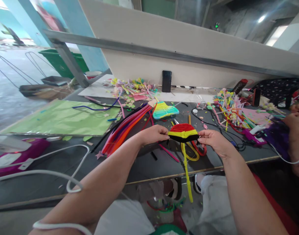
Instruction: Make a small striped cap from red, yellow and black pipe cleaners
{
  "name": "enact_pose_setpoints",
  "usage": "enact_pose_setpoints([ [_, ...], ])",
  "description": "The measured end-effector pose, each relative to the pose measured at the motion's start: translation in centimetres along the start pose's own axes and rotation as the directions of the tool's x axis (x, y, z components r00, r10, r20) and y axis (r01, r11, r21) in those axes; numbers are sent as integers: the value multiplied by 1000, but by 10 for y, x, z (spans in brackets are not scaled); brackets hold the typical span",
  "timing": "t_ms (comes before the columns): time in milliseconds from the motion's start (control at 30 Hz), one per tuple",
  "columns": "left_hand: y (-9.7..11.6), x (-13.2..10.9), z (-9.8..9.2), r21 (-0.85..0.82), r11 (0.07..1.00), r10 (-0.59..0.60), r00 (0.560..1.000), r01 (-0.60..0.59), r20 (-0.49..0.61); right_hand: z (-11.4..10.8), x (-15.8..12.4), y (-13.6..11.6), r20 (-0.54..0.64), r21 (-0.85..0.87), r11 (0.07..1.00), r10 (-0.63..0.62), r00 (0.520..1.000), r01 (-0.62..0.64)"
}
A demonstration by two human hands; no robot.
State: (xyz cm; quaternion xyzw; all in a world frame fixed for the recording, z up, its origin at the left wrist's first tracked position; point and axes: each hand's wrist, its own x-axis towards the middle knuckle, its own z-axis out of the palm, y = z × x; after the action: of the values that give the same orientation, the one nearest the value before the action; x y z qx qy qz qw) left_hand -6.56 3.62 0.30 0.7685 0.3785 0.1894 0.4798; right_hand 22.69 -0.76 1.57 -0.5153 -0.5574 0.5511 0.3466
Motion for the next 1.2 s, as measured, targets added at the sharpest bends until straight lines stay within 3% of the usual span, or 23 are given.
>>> enact_pose_setpoints([
  [333,1,-1,-3,-43,999,-2,999,4,36,-2,-3,-1,11,-10,1000,19,1000,-19],
  [767,10,-3,6,52,997,58,993,-53,-104,0,1,0,111,-131,991,-10,994,25],
  [1033,16,-4,7,-200,980,1,996,-18,-85,-8,-1,0,51,-81,996,-36,998,40],
  [1200,15,-5,7,-315,948,27,998,-44,-59,-8,-3,-1,53,-66,997,-31,998,34],
])
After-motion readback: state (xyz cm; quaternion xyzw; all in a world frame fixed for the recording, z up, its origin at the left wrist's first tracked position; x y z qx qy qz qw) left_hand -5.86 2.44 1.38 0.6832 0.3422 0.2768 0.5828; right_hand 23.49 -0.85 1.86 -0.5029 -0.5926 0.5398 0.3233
